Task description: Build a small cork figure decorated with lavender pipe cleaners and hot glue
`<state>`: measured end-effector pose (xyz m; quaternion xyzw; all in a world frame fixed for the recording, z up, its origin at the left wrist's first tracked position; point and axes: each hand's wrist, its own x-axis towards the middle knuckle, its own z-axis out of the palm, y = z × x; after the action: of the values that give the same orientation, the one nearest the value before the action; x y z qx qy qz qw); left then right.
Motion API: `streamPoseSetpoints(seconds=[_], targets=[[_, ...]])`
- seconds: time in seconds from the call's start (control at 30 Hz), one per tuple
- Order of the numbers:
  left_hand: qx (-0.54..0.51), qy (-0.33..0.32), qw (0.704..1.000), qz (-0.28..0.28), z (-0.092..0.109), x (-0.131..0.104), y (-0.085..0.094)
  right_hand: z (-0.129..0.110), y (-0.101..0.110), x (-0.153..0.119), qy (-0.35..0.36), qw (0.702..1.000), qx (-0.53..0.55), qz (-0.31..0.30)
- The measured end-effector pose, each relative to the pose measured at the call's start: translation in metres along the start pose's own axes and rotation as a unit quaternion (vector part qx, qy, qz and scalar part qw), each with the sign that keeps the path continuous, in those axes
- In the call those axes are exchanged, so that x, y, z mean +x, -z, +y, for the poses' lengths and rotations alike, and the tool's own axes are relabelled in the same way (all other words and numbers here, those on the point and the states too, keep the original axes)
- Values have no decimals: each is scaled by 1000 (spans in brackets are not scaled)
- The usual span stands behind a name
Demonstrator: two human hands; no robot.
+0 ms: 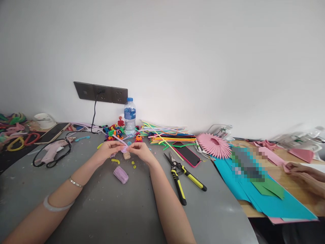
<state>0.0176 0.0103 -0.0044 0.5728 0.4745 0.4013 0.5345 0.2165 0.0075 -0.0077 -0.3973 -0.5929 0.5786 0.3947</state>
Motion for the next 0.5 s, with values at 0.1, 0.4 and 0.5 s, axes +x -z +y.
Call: streamPoseSetpoints(seconds=[0.1,0.4,0.5], targets=[[-19,19,1000,5,0,1,0,-1,-1,-1,1,1000,-12,5],[-2,-6,1000,-12,4,-3,-4,1,-4,2,11,1000,3,21],[-3,3,1000,-12,3,-3,-4,2,-5,2,29,999,3,22]])
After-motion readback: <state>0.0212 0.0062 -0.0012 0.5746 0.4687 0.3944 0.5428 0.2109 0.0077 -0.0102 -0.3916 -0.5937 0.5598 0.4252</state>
